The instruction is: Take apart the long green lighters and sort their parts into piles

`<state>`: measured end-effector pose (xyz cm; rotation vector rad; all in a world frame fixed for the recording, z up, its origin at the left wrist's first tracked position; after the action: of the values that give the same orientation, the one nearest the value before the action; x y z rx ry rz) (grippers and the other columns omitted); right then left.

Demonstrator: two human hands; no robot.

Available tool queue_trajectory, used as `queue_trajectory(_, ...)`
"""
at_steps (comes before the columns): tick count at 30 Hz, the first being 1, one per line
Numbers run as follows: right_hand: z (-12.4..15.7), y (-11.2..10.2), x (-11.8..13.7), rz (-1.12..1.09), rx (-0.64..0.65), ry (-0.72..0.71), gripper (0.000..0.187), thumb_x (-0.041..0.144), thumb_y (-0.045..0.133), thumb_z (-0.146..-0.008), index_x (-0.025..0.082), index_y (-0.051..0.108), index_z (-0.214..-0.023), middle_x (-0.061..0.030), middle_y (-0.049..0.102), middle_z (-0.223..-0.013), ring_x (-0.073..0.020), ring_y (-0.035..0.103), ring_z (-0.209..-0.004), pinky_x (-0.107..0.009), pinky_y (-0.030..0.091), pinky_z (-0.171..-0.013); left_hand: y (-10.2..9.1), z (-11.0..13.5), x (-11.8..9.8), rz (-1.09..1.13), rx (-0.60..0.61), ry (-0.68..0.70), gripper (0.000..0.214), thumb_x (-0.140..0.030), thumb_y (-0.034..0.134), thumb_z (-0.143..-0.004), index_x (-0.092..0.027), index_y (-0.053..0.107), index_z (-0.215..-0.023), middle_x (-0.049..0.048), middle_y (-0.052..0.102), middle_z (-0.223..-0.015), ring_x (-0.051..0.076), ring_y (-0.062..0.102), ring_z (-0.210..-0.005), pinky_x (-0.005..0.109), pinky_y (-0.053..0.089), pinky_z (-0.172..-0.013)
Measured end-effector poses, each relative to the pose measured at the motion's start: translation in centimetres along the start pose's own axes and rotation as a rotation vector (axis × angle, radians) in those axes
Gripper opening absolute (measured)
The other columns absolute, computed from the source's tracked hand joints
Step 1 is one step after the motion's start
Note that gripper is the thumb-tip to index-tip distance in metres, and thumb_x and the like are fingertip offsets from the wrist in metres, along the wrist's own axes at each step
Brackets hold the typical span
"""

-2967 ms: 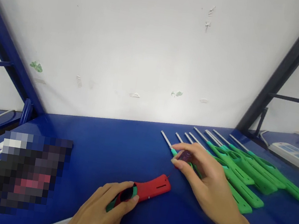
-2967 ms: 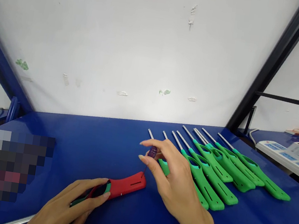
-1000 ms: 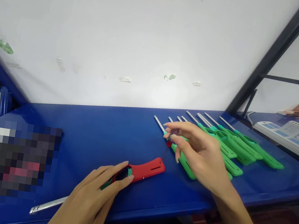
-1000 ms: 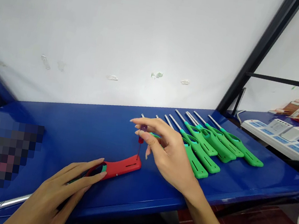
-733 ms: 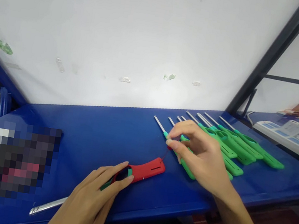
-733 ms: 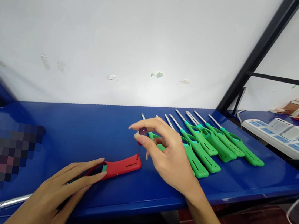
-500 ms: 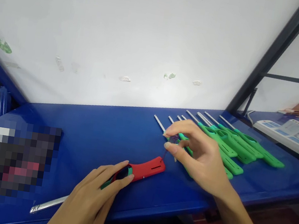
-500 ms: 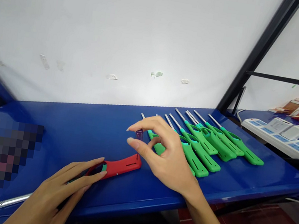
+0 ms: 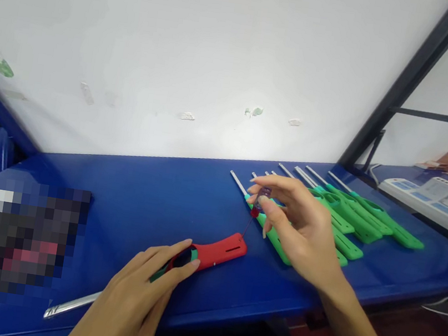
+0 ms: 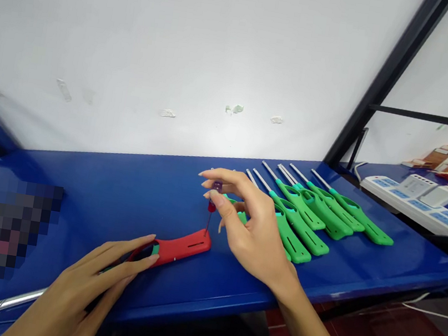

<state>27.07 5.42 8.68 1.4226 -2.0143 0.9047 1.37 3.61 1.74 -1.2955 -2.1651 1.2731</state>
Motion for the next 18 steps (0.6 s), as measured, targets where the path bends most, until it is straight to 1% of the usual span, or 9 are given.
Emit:
queue_trajectory(2,-0.01,0.08,-0.06,0.017,0.011,0.008,0.019,0.029,0.068,-0.109,0.037,0.076,-0.125,-0.0016,0.075,-0.116,-0.0185,0.073,-0.103,-0.023,0.059,-0.061,-0.06,-0.12,-0.05,0.004,-0.005,0.004,0.043,-0.013,0.049,-0.111,-0.031,0.067,-0.147,0.0055,0.070,-0.153,0.022,0.072,-0.131,0.035,0.066,-0.103)
queue_trajectory(5,-0.11,-0.19,0.26,0.097,-0.027,-0.051,0.010,0.028,0.081,-0.100,0.032,0.079,-0.109,-0.0017,0.073,-0.113,-0.0189,0.071,-0.104,-0.023,0.059,-0.065,-0.07,-0.19,-0.05,0.006,-0.005,0.003,0.045,-0.012,0.049,-0.111,-0.032,0.066,-0.148,0.0051,0.069,-0.153,0.022,0.071,-0.131,0.035,0.065,-0.103)
queue_trajectory(6,-0.14,-0.28,0.30,0.105,-0.038,-0.060,0.010,0.026,0.081,-0.099,0.032,0.080,-0.108,-0.0017,0.073,-0.112,-0.0185,0.071,-0.102,-0.023,0.059,-0.064,-0.06,-0.18,-0.04,0.005,-0.006,0.004,0.045,-0.012,0.049,-0.111,-0.032,0.067,-0.147,0.0051,0.069,-0.153,0.022,0.071,-0.131,0.035,0.065,-0.103)
queue_trajectory(10,-0.13,-0.05,-0.09,0.034,0.001,0.005,0.025,0.027,0.067,-0.109,0.037,0.077,-0.129,-0.0026,0.076,-0.118,-0.0185,0.074,-0.099,-0.024,0.059,-0.061,0.08,-0.04,0.09,-0.009,0.006,0.000,0.043,-0.014,0.050,-0.111,-0.032,0.067,-0.147,0.0051,0.069,-0.154,0.023,0.072,-0.131,0.035,0.065,-0.103)
queue_trajectory(11,-0.11,0.05,-0.08,0.027,0.010,0.011,0.024,0.028,0.069,-0.108,0.037,0.077,-0.129,-0.0030,0.076,-0.118,-0.0193,0.074,-0.101,-0.025,0.060,-0.062,0.13,0.01,0.14,-0.013,0.017,-0.005,0.044,-0.014,0.050,-0.111,-0.032,0.066,-0.148,0.0049,0.068,-0.155,0.023,0.071,-0.132,0.035,0.065,-0.104)
queue_trajectory(13,-0.09,0.09,0.10,0.044,-0.001,-0.007,0.016,0.029,0.079,-0.101,0.033,0.078,-0.117,-0.0028,0.074,-0.116,-0.0199,0.072,-0.101,-0.026,0.058,-0.063,0.15,0.11,0.19,-0.013,0.029,-0.011,0.046,-0.013,0.050,-0.111,-0.033,0.065,-0.150,0.0047,0.067,-0.157,0.024,0.070,-0.134,0.037,0.064,-0.106)
queue_trajectory(15,-0.06,-0.08,0.22,0.077,-0.039,-0.020,0.015,0.027,0.086,-0.094,0.031,0.077,-0.106,-0.0018,0.072,-0.112,-0.0191,0.070,-0.098,-0.026,0.057,-0.063,0.14,0.18,0.18,-0.012,0.041,-0.015,0.047,-0.012,0.050,-0.111,-0.033,0.064,-0.151,0.0046,0.066,-0.158,0.024,0.070,-0.135,0.038,0.064,-0.107)
queue_trajectory(16,-0.04,-0.15,0.18,0.085,-0.049,-0.015,0.015,0.026,0.086,-0.095,0.031,0.076,-0.106,-0.0015,0.072,-0.111,-0.0189,0.070,-0.097,-0.026,0.057,-0.063,0.11,0.19,0.16,-0.013,0.043,-0.017,0.047,-0.013,0.050,-0.111,-0.033,0.064,-0.151,0.0045,0.066,-0.158,0.024,0.070,-0.135,0.038,0.064,-0.106)
queue_trajectory(18,-0.01,-0.05,-0.07,0.076,-0.022,0.017,0.018,0.026,0.075,-0.103,0.034,0.075,-0.119,-0.0018,0.074,-0.114,-0.0191,0.071,-0.100,-0.027,0.058,-0.065,0.02,0.15,0.08,-0.020,0.043,-0.019,0.046,-0.013,0.050,-0.111,-0.033,0.064,-0.150,0.0047,0.067,-0.157,0.024,0.071,-0.134,0.038,0.065,-0.105)
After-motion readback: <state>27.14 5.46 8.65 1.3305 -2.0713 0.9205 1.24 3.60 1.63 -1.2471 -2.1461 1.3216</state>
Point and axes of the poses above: each hand's wrist, its own z-axis away from the middle knuckle, its own y-axis out of the palm, x = y × z, the point moved 6 cm from there along -z, towards the middle knuckle
